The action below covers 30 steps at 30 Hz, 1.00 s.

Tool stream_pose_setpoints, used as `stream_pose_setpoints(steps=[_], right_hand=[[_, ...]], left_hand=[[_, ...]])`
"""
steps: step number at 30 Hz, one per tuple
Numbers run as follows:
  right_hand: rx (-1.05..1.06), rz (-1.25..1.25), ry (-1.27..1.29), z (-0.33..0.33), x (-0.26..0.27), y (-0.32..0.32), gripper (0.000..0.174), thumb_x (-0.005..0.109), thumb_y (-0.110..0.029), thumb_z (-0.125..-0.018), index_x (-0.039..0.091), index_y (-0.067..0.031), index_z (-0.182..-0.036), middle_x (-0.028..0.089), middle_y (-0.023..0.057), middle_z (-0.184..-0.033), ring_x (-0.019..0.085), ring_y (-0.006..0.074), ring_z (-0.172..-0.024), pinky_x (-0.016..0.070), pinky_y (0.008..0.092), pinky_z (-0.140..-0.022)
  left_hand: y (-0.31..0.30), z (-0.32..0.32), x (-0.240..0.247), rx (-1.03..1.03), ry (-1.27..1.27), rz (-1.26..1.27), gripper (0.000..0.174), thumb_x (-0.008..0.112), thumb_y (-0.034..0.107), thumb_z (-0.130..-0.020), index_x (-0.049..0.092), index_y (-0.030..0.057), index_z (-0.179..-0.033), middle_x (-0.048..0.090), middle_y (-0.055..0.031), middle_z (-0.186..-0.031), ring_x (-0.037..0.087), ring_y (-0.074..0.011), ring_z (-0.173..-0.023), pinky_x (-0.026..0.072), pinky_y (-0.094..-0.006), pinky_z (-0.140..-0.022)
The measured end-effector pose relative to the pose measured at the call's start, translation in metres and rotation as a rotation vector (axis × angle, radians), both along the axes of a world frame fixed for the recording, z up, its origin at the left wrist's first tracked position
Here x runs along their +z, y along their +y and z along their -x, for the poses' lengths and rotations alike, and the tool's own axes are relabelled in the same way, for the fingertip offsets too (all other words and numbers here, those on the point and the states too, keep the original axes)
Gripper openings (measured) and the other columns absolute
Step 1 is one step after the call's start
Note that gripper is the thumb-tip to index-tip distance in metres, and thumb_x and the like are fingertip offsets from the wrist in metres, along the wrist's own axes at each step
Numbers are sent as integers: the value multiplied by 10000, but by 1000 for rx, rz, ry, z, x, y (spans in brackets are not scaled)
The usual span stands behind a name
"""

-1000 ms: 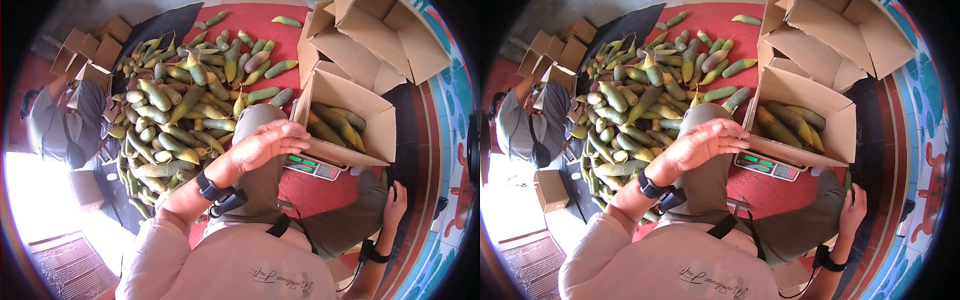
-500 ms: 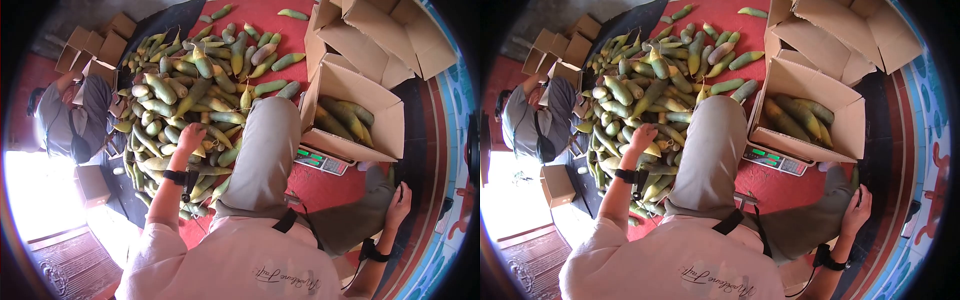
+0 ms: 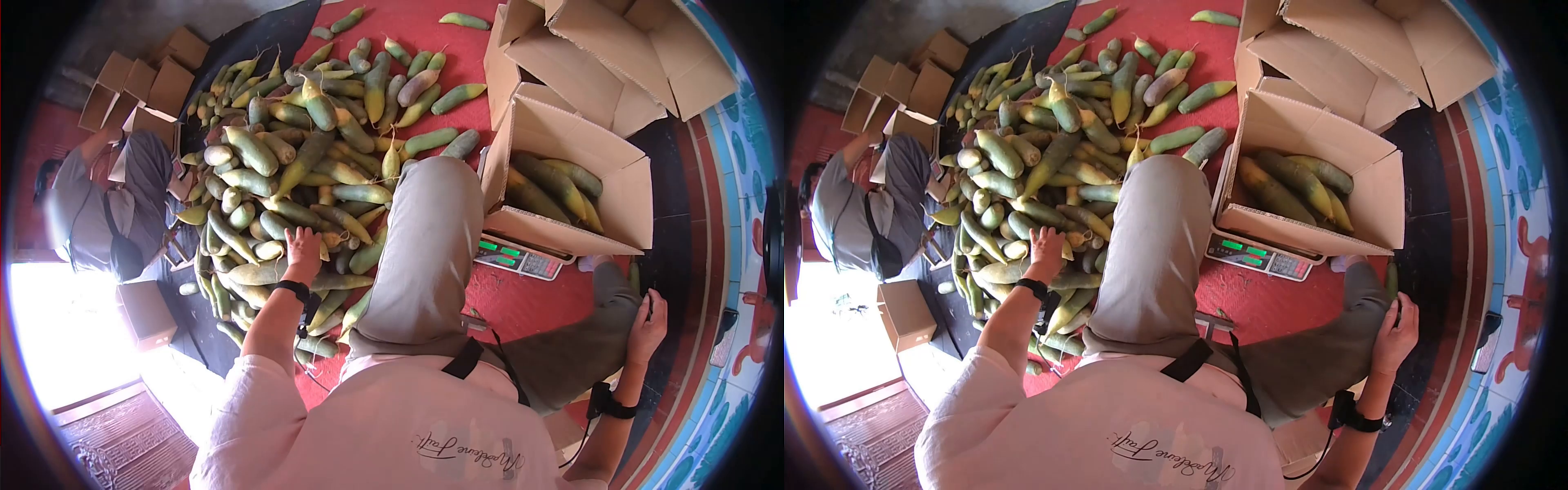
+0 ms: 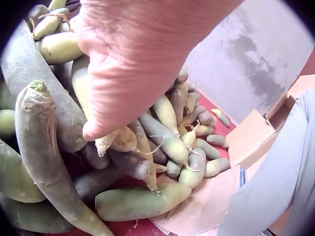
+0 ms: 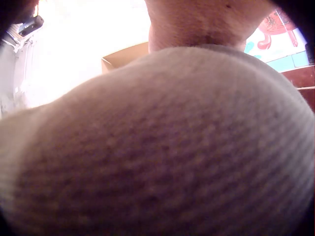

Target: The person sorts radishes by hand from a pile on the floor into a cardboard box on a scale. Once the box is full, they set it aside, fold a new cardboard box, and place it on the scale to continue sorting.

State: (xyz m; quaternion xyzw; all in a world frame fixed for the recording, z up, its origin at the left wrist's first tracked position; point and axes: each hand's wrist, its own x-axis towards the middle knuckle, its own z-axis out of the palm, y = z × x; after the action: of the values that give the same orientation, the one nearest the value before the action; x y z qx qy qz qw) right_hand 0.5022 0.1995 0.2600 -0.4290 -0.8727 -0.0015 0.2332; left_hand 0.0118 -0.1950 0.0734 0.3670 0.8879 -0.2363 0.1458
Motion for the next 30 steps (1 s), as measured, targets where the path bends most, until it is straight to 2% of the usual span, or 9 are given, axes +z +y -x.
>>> stream_pose_setpoints(steps=[3,9,11,14,19,22,26,30], right_hand=[[-13,-14,-20,0,1,-2,155,521,-35,-853,579,-9,-994,587,154,-909,583,328,-824,469,371,-724],[-26,-17,-16,0,1,-4,146,520,-37,-852,580,-8,-982,588,153,-908,582,331,-823,470,370,-720],[-27,-11,-21,0,3,-5,143,519,-39,-853,579,-6,-979,588,156,-905,582,331,-823,472,368,-720],[-28,-13,-11,0,1,-4,140,521,-41,-853,579,-3,-975,587,158,-900,582,333,-819,473,367,-716],[-34,-13,5,0,0,-4,138,523,-43,-852,579,-3,-972,587,158,-893,584,334,-810,475,371,-708],[-45,-14,7,1,2,-6,137,524,-43,-852,579,-5,-971,587,157,-887,584,334,-805,475,374,-702],[-36,-31,3,0,1,-6,135,520,-43,-854,579,-8,-970,583,157,-877,583,334,-797,473,376,-694],[-33,-16,28,3,4,-7,133,517,-43,-856,579,-8,-968,580,160,-870,581,335,-789,472,376,-692]], left_hand=[[7,6,0,-32,-6,63,404,646,151,-694,569,154,-1090,488,-75,-1111,424,-254,-1122,217,-542,-1042],[16,7,4,-41,-9,103,374,644,157,-710,562,141,-1074,504,-78,-1111,438,-253,-1127,246,-521,-1021],[5,9,-18,-41,-8,65,372,643,154,-710,549,135,-1069,515,-75,-1096,456,-253,-1110,252,-504,-1024],[-2,5,-25,-56,-1,11,370,643,144,-709,524,127,-1059,533,-69,-1067,489,-252,-1072,272,-474,-1018],[12,-6,-1,-138,5,21,382,661,135,-690,516,125,-1043,536,-65,-1035,513,-249,-1019,326,-432,-971],[19,-11,7,-107,0,-109,529,764,266,-627,501,105,-1058,510,-93,-1039,493,-273,-1016,373,-381,-912],[24,-11,22,-53,-15,-168,545,755,248,-638,496,101,-1095,491,-106,-1045,487,-288,-1003,388,-394,-892],[27,-7,35,79,21,-372,538,742,242,-656,490,94,-1108,472,-128,-1039,484,-318,-972,407,-409,-856]])
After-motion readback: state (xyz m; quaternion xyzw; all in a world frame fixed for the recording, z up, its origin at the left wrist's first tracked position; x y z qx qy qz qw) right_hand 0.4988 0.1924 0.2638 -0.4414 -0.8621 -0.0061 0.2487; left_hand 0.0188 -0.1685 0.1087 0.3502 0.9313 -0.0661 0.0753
